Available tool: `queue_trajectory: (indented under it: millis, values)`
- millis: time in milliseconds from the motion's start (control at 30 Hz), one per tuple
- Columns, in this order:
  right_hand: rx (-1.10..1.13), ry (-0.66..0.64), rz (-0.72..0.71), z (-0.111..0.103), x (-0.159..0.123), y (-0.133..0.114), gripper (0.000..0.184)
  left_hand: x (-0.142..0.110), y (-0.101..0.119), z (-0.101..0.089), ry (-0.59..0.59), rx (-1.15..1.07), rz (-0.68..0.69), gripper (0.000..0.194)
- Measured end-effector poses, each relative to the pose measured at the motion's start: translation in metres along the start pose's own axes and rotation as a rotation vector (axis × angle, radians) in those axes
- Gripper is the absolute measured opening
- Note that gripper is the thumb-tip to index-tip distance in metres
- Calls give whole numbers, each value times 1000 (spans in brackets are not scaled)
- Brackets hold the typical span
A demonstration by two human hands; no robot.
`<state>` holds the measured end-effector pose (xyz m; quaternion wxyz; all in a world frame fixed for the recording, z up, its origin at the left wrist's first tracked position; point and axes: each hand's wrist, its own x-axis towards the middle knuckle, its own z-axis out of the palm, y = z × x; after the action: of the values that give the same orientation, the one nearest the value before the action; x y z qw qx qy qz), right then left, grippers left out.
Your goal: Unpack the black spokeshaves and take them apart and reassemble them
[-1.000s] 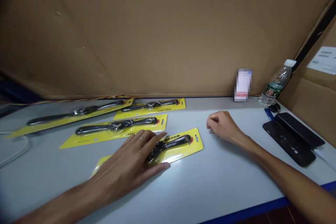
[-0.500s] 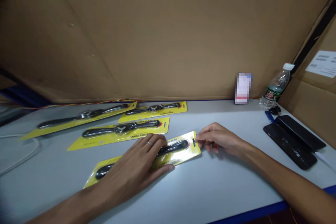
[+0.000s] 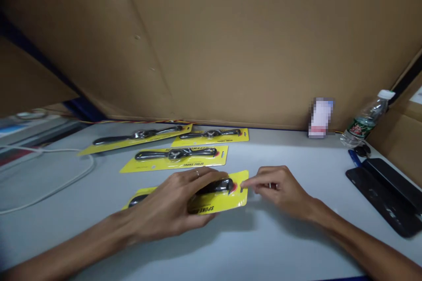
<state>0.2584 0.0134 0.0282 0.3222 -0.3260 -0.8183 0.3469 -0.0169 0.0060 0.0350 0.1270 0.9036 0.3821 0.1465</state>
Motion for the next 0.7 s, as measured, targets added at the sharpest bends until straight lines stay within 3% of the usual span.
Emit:
queue_trajectory:
  millis: [67,133,300,433,567,633,700]
  values:
    - [-219,58,-282,4,-4,-5,23,1,-1,-13,-78,-144,6,53]
    - [-401,88,-469,9,-7,-11,22,2,-2,-22,-164,-236,-3,51]
    - [-593,120,-616,18,-9,-18,23,5,-5,-28,-277,-253,-105,48]
    - [-634,60,-610,17,-10,-17,26,8,-6,-30,-357,-255,-145,44]
    - [-594,-38,-388,11,-12,-16,29,8,-8,-36,-317,-206,-116,29]
    - [-464,9,-270,7,-11,-16,26,5,-11,-39,-281,-187,-94,30]
    - [-319,142,-161,1,-7,-16,21,0,-17,-43,-204,-158,-94,34]
